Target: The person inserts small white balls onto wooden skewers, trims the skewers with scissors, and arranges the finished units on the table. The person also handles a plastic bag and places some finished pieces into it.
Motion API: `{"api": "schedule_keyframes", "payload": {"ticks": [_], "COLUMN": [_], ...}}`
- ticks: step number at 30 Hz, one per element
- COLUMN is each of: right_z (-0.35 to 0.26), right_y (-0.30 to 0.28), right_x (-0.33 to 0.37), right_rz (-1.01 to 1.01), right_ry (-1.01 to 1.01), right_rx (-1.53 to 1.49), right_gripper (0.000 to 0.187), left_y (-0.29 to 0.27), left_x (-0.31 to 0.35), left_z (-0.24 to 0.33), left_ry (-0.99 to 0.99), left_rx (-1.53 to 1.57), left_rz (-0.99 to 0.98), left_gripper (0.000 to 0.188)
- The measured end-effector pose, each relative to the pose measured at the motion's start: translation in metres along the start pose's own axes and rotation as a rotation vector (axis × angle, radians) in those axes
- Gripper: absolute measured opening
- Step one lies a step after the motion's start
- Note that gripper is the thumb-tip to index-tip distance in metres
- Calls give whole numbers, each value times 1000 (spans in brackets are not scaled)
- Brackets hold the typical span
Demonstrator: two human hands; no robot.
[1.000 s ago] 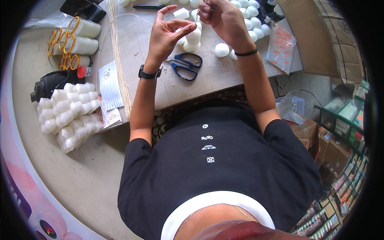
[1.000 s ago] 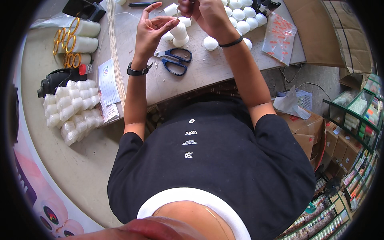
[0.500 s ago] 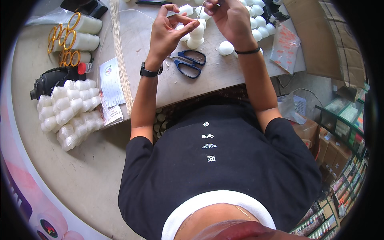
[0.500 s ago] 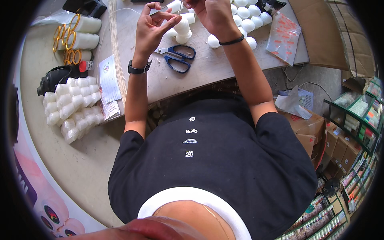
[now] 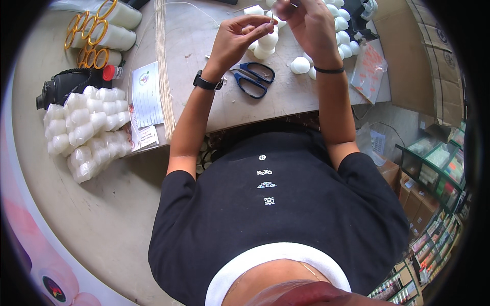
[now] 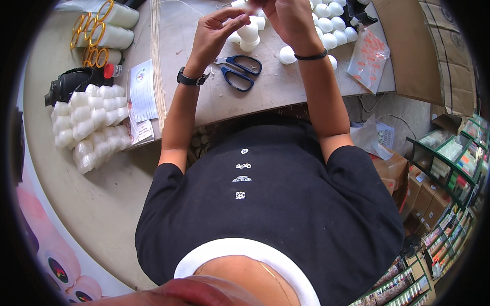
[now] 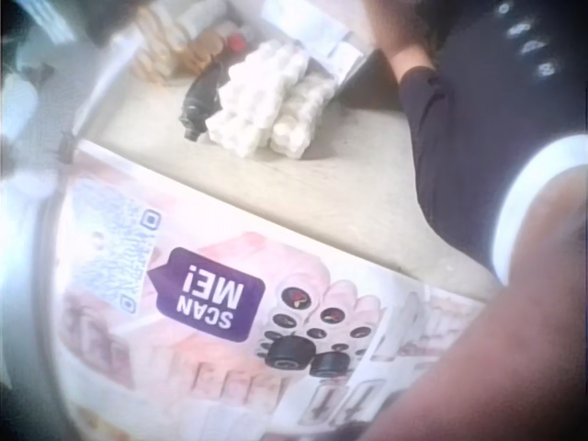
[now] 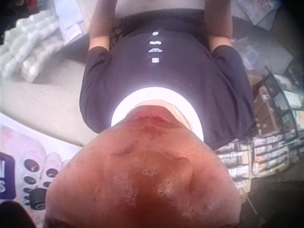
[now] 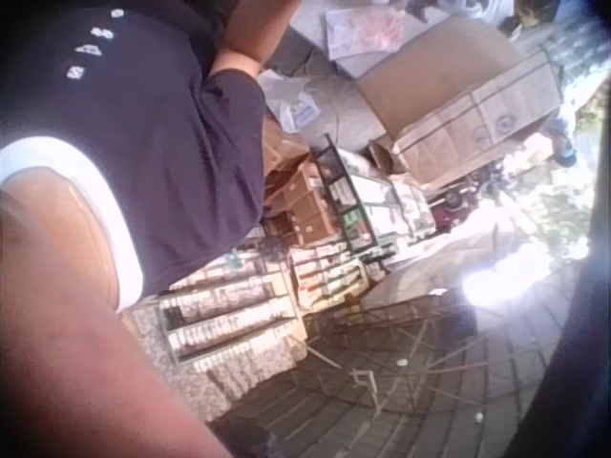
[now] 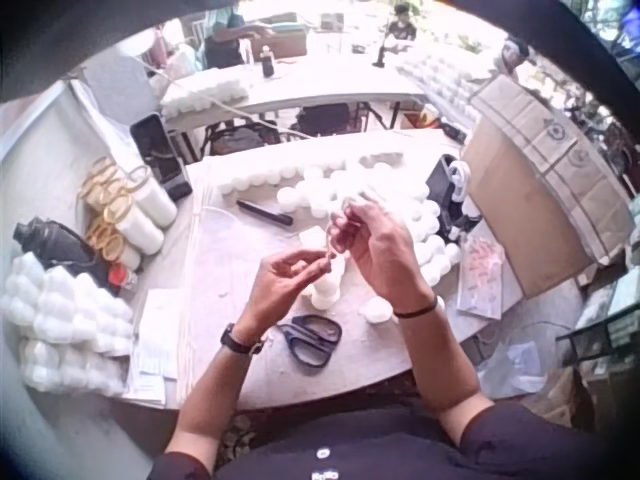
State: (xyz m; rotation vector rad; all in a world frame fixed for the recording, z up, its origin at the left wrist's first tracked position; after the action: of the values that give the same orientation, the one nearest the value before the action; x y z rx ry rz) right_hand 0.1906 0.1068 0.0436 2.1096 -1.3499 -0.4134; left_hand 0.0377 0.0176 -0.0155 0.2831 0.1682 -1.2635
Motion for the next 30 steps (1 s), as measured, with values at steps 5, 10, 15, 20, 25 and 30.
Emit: {"api": "schedule_keyframes", "payload": {"ticks": [5, 10, 15, 20, 25, 30], "right_z": [13, 14, 16, 11, 29, 59], "right_y": [1, 4, 7, 24, -19, 2], "right_x": [-3, -7, -10, -6, -7, 32], "right_rz": [20, 13, 0, 29, -122, -165], "right_ry": [40, 30, 23, -82, -306, -361], "right_rx": [-16, -46, -31, 138, 843, 1036], "right_gripper": [17, 16, 17, 20, 40, 52], "left_y": [0, -3, -5, -7, -29, -47], "left_x": [2, 2, 2, -1, -10, -12], "left_z": [6, 5, 5, -18, -38, -61], "left_ry": [-8, 35, 120, -59, -451, -584], "left_rx": [69, 40, -21, 232, 928, 891], "left_rz": [52, 62, 111, 175, 350, 535], "left_gripper": [30, 30, 28, 28, 15, 32]}}
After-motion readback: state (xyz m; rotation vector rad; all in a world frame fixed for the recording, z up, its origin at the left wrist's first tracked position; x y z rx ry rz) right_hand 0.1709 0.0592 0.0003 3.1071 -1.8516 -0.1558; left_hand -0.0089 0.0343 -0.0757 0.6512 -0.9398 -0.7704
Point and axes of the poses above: each hand's wrist, its own x-axis away from the middle knuckle, its own y-axis out of the palm, z = x × y, the point moved 1 cm from there along -x, towards the middle knuckle, and after that the axes turned 14 degrees about z, right-handed, at the moved point
